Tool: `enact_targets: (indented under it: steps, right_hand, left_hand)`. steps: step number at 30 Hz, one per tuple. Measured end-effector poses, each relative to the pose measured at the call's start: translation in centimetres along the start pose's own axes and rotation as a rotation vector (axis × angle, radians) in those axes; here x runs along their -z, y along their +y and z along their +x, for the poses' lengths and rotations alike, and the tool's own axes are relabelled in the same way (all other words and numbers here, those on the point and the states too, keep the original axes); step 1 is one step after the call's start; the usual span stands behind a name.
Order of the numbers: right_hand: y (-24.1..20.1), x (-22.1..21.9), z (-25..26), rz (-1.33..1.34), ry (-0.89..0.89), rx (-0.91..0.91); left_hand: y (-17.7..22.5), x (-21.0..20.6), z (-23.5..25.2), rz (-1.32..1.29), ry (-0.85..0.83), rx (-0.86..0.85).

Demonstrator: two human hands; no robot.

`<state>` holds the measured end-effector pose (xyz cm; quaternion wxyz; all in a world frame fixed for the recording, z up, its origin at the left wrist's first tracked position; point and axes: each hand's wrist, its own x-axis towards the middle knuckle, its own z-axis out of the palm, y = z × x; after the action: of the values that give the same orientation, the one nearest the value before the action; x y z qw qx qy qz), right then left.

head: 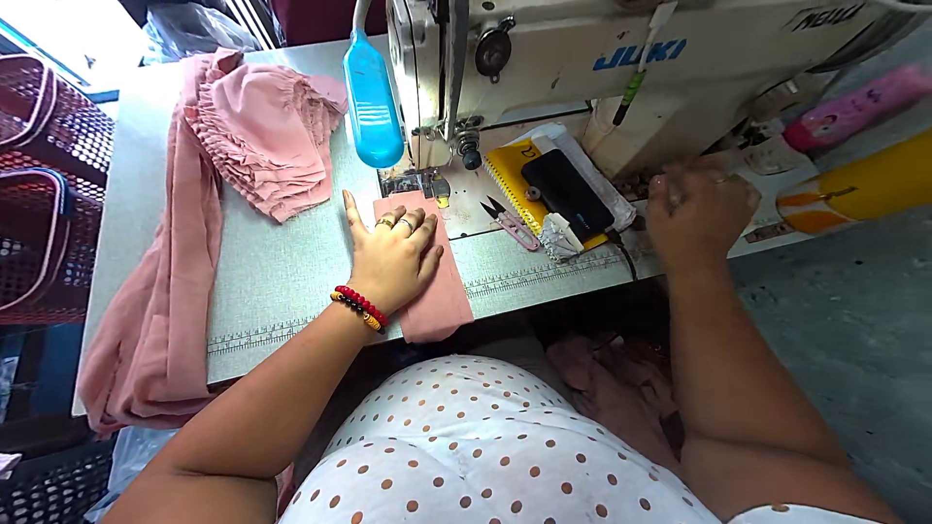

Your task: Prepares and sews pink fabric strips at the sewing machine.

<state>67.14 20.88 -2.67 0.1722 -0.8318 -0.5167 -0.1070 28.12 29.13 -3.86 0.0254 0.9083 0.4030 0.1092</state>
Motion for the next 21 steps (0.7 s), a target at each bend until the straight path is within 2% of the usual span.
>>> enact_targets:
  steps: [4,8,10,12,13,16,17,19,21]
  right_hand:
    - [-1.7,2.0,-1.2,0.144,-0.022,0.034]
    - [-6.0,2.9,-9.2,0.403,-0.042,0.252]
    - [-7.8,1.5,-14.3,0.622,-0.175,0.387]
    - [-8.5,0.1,-17.7,0.729,-0.38,0.48]
    - [-8.6,-0.4,-18.5,0.76,-0.422,0.503]
    - [-9.0,-1.0,-18.7,0.77,-0.437,0.524]
    - [-9.4,-1.1,-18.5,0.759,-0.504,0.495]
    - [-10.4,-1.2,-18.1,0.804,-0.777,0.357]
    - [-11.2,-2.0,-18.3,0.94,-0.919,0.284]
  left_hand:
    - [-1.0,-0.1,0.9,-0.008,-0.02,-0.017]
    - [-1.6,-0.1,1.2,-0.019,0.002,-0.093]
    - [-1.0,0.6,0.2,-0.061,0.126,-0.187]
    - [1.8,2.3,-2.8,-0.303,0.148,-0.227]
    - [3.5,2.9,-4.9,-0.471,0.085,-0.192]
    - [5.5,2.4,-10.8,-0.851,-0.311,0.04]
    - [5.4,2.0,-12.1,-0.863,-0.356,0.155]
    - [4.6,1.5,-13.5,-0.826,-0.377,0.407]
    - [3.9,0.7,-14.4,-0.825,-0.394,0.626]
